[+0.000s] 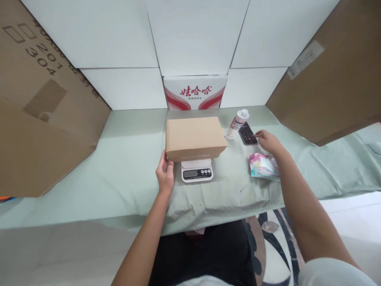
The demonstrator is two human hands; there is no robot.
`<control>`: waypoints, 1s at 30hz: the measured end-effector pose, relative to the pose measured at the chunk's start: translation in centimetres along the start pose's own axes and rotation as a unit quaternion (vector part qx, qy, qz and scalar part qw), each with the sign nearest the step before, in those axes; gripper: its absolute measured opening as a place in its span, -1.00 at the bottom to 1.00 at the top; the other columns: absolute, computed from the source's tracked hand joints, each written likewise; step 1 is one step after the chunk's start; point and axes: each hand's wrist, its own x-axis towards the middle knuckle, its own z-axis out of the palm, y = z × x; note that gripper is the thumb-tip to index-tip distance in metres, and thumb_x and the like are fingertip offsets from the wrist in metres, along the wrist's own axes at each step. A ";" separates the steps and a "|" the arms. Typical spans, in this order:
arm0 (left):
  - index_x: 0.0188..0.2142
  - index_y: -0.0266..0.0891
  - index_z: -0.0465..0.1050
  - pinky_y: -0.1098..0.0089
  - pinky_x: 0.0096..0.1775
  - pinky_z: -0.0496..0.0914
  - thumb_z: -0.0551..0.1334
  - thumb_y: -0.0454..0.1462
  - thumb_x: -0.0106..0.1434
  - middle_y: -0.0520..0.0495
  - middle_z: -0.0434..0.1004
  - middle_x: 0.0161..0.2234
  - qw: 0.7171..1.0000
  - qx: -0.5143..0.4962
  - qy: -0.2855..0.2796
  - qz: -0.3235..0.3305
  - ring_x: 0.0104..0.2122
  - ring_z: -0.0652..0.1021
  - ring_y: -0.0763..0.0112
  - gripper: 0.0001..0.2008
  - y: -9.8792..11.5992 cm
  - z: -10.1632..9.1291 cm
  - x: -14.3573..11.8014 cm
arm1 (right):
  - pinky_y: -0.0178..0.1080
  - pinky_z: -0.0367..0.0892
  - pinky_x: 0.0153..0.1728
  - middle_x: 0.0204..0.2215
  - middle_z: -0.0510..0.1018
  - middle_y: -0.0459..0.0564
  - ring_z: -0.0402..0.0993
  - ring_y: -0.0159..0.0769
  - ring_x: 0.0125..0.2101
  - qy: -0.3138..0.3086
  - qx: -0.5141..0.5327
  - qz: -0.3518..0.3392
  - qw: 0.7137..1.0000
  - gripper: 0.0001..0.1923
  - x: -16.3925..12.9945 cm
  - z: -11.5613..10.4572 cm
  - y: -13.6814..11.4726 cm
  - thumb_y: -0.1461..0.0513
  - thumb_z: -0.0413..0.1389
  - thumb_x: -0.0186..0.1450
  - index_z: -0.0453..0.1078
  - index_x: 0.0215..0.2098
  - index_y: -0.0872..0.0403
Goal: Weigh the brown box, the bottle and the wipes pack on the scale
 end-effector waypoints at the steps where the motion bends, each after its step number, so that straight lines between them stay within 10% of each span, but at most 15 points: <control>1: 0.41 -0.30 0.35 0.13 0.44 0.28 0.34 0.20 0.30 -0.36 0.43 0.38 1.000 -0.001 0.001 0.000 0.42 0.40 -0.02 -0.12 0.0 0.0 0.0 | 0.06 0.39 0.19 0.23 0.60 0.20 0.50 0.13 0.21 0.002 -0.001 0.006 1.000 -0.48 0.0 -0.1 -0.1 0.34 0.01 0.22 0.42 0.14 0.08; 30: 0.40 -0.27 0.37 0.09 0.41 0.33 0.34 0.16 0.32 -0.32 0.40 0.40 1.000 -0.003 -0.010 0.009 0.40 0.43 -0.04 -0.17 -0.1 -0.2 -0.1 | 0.06 0.48 0.11 0.08 0.70 0.21 0.61 0.05 0.07 0.081 0.080 -0.018 0.993 -0.56 -3.0 -0.5 -3.3 0.32 0.04 0.17 0.46 0.01 0.06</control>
